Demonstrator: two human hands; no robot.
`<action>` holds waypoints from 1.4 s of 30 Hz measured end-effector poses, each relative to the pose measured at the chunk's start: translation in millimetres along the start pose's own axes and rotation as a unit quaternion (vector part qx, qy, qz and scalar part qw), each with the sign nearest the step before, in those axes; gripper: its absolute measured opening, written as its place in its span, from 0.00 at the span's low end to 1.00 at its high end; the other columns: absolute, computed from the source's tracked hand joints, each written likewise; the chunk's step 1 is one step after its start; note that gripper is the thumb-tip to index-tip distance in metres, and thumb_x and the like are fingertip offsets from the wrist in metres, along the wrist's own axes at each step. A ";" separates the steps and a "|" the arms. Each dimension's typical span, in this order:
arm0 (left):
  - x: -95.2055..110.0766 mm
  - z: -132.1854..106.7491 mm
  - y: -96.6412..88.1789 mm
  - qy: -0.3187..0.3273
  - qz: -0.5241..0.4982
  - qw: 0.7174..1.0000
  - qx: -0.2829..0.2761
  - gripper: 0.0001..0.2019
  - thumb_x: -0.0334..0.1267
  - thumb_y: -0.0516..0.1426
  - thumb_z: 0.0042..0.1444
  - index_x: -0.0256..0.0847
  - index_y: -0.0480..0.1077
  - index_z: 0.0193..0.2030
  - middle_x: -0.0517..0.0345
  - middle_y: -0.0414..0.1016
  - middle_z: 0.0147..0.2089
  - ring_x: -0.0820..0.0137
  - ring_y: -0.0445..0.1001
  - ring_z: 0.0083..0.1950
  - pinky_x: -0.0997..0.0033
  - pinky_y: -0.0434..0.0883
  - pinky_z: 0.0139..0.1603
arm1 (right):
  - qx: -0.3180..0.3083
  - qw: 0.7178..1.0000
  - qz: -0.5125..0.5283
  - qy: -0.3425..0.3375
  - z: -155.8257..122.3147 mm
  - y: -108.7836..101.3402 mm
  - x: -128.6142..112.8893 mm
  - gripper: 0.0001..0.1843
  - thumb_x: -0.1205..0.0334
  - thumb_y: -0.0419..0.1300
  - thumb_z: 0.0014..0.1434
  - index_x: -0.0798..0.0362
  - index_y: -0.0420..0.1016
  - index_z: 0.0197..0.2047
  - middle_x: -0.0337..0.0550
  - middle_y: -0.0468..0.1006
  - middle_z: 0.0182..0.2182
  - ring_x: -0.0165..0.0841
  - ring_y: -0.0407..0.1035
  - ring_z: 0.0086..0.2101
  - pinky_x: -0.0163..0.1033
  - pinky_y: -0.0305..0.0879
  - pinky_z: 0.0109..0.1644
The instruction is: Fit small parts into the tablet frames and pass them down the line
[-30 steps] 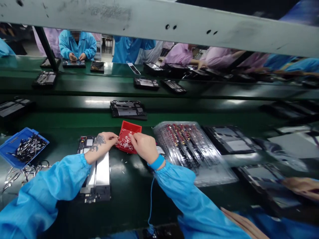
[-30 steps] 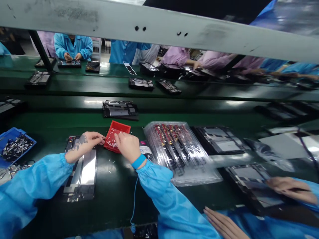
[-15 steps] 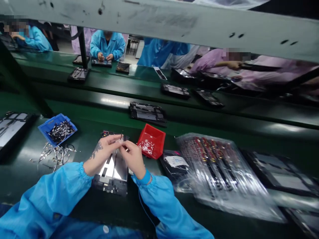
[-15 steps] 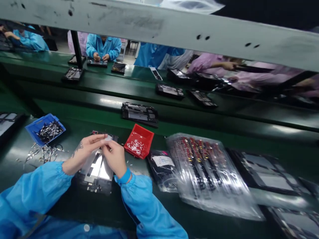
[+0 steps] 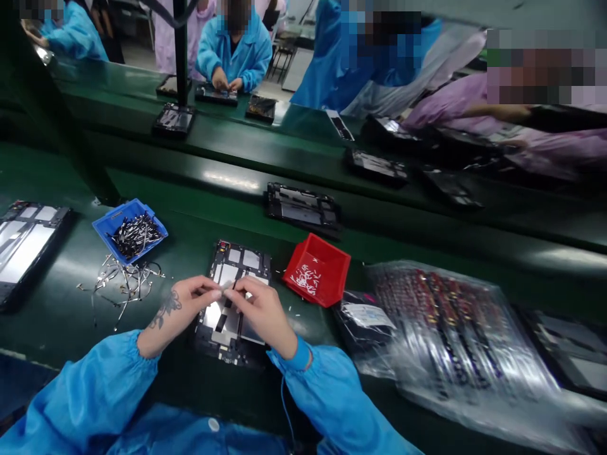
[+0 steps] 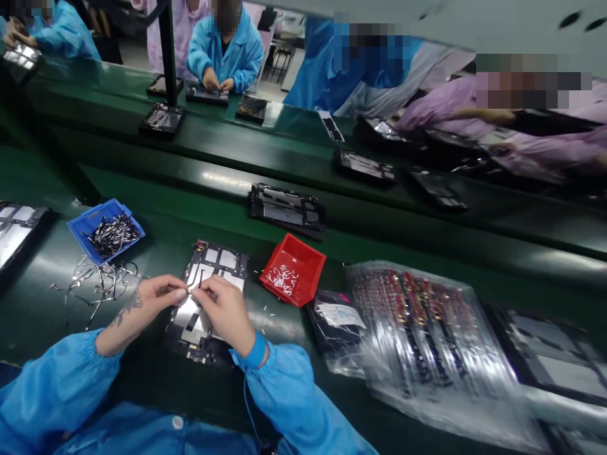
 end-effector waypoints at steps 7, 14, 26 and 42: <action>-60.7 14.4 -19.8 -0.066 0.044 0.996 0.029 0.11 0.46 0.54 0.56 0.40 0.68 0.31 0.62 0.70 0.27 0.72 0.71 0.27 0.74 0.71 0.28 | -0.087 0.989 -0.095 0.076 20.1 35.8 38.7 0.15 0.62 0.55 0.62 0.53 0.62 0.23 0.33 0.70 0.18 0.25 0.62 0.19 0.30 0.55 0.25; -70.9 10.7 -4.1 -0.109 0.044 0.992 -0.035 0.12 0.47 0.54 0.56 0.40 0.67 0.30 0.65 0.67 0.20 0.75 0.69 0.19 0.77 0.68 0.21 | -0.133 0.969 -0.192 0.085 19.3 36.8 41.4 0.17 0.65 0.57 0.60 0.53 0.64 0.20 0.32 0.69 0.16 0.25 0.62 0.19 0.31 0.52 0.26; -66.9 9.2 7.0 -0.154 0.034 0.986 -0.058 0.10 0.44 0.57 0.53 0.41 0.62 0.31 0.70 0.64 0.18 0.76 0.67 0.16 0.80 0.66 0.14 | -0.095 0.950 -0.289 0.064 19.6 34.7 38.0 0.16 0.64 0.59 0.59 0.52 0.65 0.21 0.34 0.67 0.17 0.27 0.61 0.21 0.33 0.48 0.26; -72.4 16.3 9.4 -0.158 0.038 0.985 -0.063 0.08 0.41 0.56 0.52 0.42 0.60 0.29 0.72 0.61 0.17 0.77 0.64 0.13 0.82 0.61 0.11 | -0.050 0.995 0.028 0.078 24.1 26.6 46.7 0.06 0.59 0.60 0.59 0.52 0.74 0.35 0.38 0.76 0.27 0.28 0.69 0.28 0.33 0.67 0.34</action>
Point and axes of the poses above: each hand's wrist, its own z-axis towards the middle knuckle, its own y-axis out of the palm, x = y × z, the point moved 10 cm from there along z, towards the middle knuckle
